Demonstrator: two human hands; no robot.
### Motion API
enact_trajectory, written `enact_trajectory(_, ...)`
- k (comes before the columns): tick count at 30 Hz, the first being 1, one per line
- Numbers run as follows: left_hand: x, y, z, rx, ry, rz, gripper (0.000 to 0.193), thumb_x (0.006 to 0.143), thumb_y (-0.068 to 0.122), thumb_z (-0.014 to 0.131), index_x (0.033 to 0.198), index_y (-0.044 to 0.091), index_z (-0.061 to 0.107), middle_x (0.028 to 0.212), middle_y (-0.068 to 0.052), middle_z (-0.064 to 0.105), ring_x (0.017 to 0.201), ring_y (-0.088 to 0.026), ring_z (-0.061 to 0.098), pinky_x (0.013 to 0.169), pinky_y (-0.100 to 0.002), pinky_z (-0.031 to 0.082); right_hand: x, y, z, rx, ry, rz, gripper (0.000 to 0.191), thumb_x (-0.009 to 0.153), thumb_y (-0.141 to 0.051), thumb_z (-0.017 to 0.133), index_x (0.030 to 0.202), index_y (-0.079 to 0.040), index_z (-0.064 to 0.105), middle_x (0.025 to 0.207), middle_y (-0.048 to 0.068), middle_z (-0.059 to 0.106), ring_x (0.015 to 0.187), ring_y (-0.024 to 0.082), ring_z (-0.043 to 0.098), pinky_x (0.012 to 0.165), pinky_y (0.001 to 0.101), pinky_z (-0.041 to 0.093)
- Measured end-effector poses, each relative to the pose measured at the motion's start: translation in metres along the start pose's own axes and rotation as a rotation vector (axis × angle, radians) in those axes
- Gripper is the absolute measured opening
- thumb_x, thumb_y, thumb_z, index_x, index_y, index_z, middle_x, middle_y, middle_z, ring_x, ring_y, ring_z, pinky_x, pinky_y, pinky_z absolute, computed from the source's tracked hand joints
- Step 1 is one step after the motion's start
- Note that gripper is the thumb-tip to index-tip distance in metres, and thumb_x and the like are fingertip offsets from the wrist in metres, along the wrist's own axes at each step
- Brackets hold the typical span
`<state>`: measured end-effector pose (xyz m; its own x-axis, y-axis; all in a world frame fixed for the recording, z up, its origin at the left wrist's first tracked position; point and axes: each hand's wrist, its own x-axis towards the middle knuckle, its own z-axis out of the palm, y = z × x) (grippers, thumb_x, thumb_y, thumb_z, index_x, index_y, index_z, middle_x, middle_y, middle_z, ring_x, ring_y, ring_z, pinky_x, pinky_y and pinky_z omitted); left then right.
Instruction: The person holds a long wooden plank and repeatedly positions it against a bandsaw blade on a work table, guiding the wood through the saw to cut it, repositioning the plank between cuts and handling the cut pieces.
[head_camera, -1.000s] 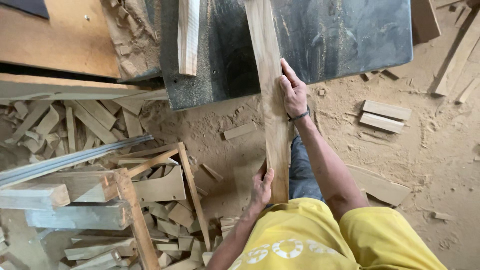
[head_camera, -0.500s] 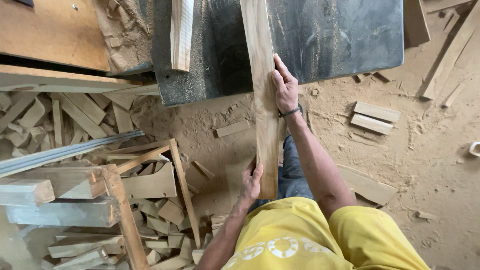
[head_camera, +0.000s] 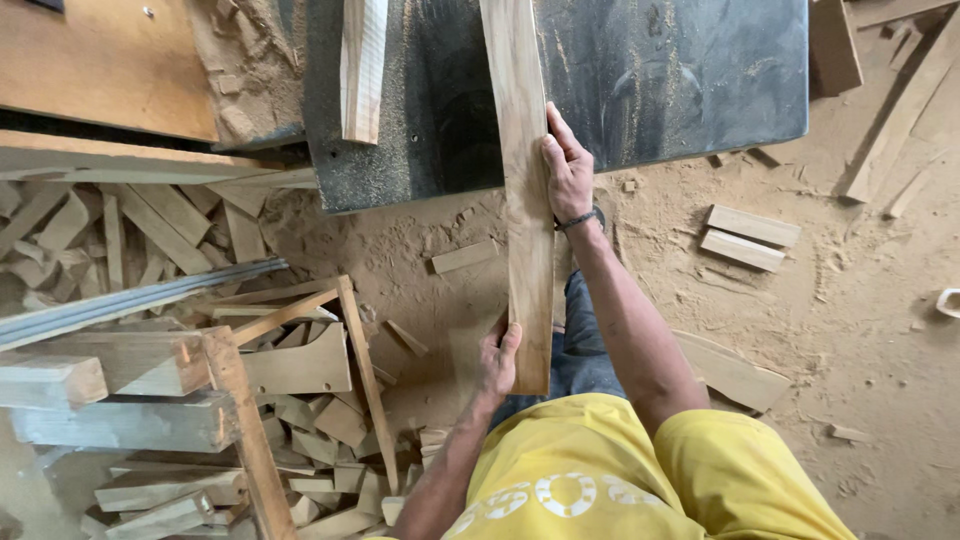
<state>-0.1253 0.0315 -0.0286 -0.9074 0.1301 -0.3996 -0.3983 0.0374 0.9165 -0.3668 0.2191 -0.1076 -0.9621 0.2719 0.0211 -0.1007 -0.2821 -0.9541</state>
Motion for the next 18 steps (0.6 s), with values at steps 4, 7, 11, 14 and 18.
enact_trajectory(4,0.002,0.0,0.0,0.013,0.0,-0.005,0.06,0.105,0.039,0.052,0.146,-0.005,0.052,0.144,-0.018,0.062,0.133,-0.026,0.057,0.112,-0.037,0.044,0.003,0.001,0.0,-0.004,-0.002,-0.003,0.044,0.11,-0.006,0.054,0.153,0.0,0.048,0.158,0.013,0.052,0.145,0.02,0.05,0.122,0.031,0.04)
enact_trajectory(7,0.004,-0.002,-0.001,0.026,-0.002,-0.013,0.059,0.106,0.038,0.052,0.145,-0.005,0.054,0.142,-0.018,0.063,0.131,-0.026,0.058,0.111,-0.037,0.045,0.005,0.001,0.0,-0.015,0.004,0.004,0.044,0.109,-0.006,0.054,0.153,0.001,0.048,0.158,0.013,0.052,0.146,0.02,0.05,0.122,0.031,0.04)
enact_trajectory(11,0.011,-0.009,0.0,0.002,0.022,-0.008,0.058,0.105,0.038,0.053,0.144,-0.005,0.055,0.141,-0.018,0.064,0.13,-0.026,0.059,0.111,-0.037,0.045,0.012,0.0,0.002,0.008,-0.008,-0.005,0.044,0.11,-0.007,0.054,0.153,0.001,0.048,0.158,0.013,0.052,0.146,0.02,0.049,0.122,0.031,0.039)
enact_trajectory(14,0.012,-0.014,0.0,0.037,0.037,-0.012,0.057,0.105,0.038,0.053,0.143,-0.005,0.056,0.139,-0.017,0.065,0.128,-0.025,0.061,0.109,-0.037,0.046,0.014,0.0,0.001,-0.005,-0.015,-0.012,0.045,0.11,-0.007,0.054,0.154,0.002,0.047,0.158,0.013,0.052,0.146,0.02,0.05,0.122,0.0308,0.039)
enact_trajectory(18,0.013,-0.016,0.004,-0.033,0.034,0.003,0.056,0.105,0.037,0.053,0.143,-0.005,0.055,0.138,-0.015,0.064,0.126,-0.024,0.059,0.109,-0.036,0.046,0.017,0.0,0.0,-0.005,-0.016,-0.001,0.045,0.11,-0.007,0.055,0.153,0.001,0.047,0.157,0.013,0.053,0.145,0.019,0.05,0.121,0.0307,0.04)
